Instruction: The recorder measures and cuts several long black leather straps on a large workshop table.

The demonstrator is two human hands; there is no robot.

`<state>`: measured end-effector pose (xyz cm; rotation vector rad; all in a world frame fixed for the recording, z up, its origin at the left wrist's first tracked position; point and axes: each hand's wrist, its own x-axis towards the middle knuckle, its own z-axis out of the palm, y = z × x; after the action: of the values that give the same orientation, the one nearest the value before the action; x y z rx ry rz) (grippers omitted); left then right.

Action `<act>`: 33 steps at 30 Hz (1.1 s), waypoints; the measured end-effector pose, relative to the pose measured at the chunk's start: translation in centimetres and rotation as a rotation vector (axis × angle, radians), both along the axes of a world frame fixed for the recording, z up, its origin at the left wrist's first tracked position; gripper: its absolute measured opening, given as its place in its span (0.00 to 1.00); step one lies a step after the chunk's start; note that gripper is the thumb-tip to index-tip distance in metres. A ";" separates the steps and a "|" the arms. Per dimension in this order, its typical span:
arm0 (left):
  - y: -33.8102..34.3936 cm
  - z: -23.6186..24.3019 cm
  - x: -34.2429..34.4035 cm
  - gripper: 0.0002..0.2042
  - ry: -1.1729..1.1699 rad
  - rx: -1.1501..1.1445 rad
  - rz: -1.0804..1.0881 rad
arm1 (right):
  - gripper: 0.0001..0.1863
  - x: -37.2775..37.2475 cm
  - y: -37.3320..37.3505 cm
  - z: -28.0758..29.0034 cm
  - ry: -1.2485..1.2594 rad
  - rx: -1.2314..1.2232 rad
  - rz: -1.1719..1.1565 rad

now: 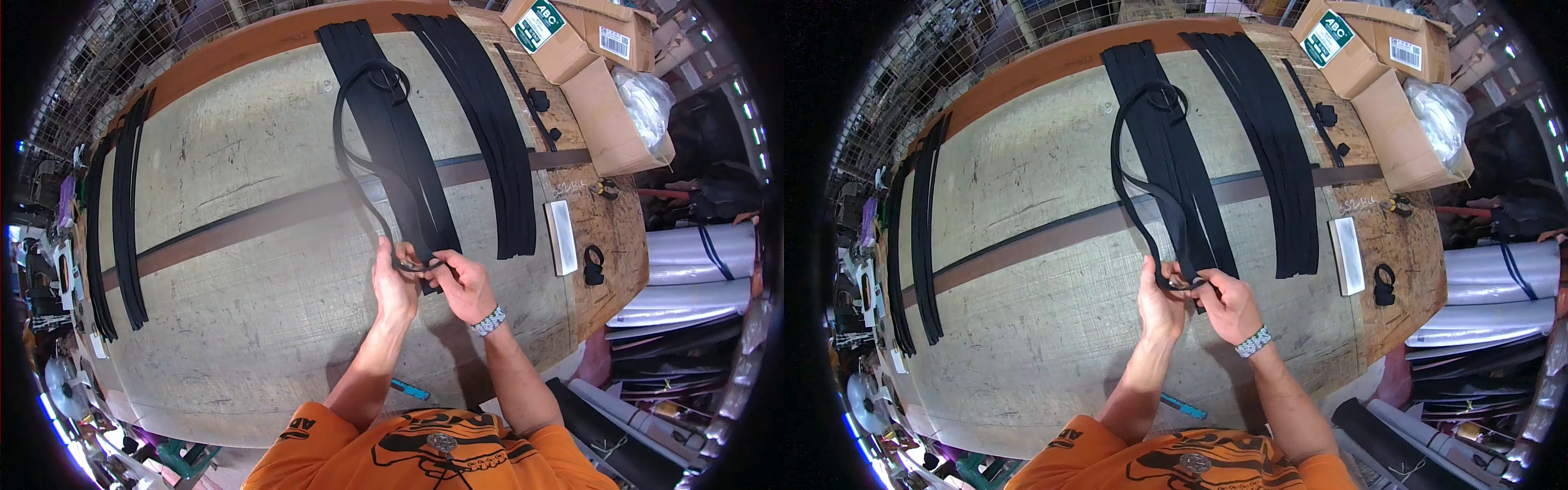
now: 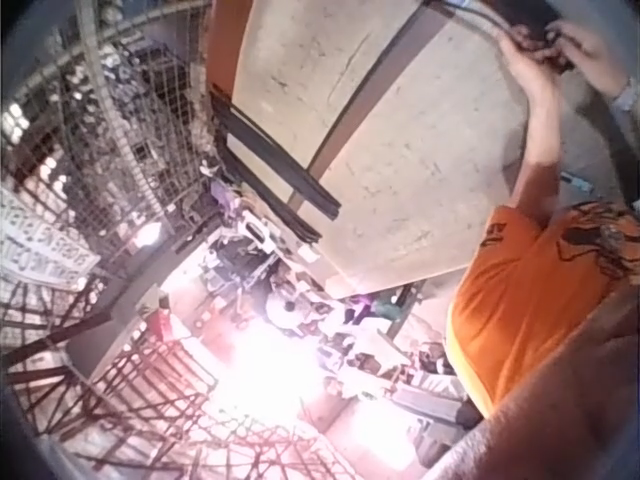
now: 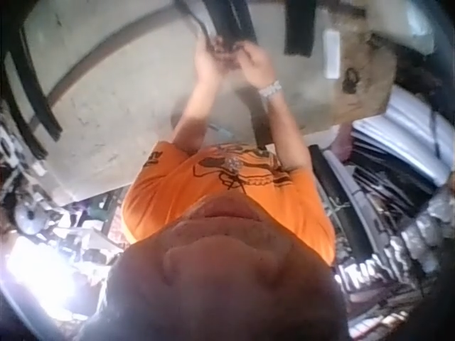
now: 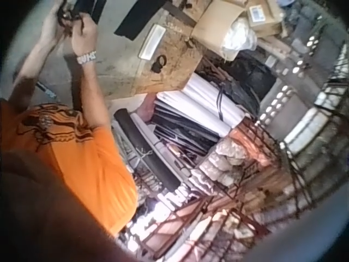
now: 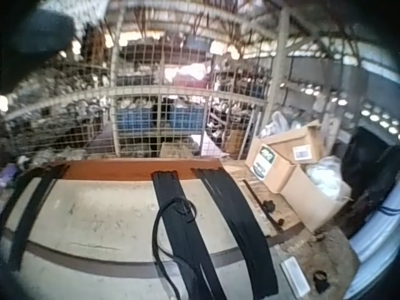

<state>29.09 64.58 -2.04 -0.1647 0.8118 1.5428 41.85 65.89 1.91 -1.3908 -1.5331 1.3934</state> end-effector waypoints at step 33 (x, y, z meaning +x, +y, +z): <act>13.4 5.6 -10.7 0.11 0.253 0.289 -0.089 | 0.10 5.3 -8.3 6.1 -0.162 -0.039 0.238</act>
<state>18.44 78.01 3.61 0.2800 0.7707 1.5966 47.15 57.56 7.97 -1.4093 -1.8352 1.4869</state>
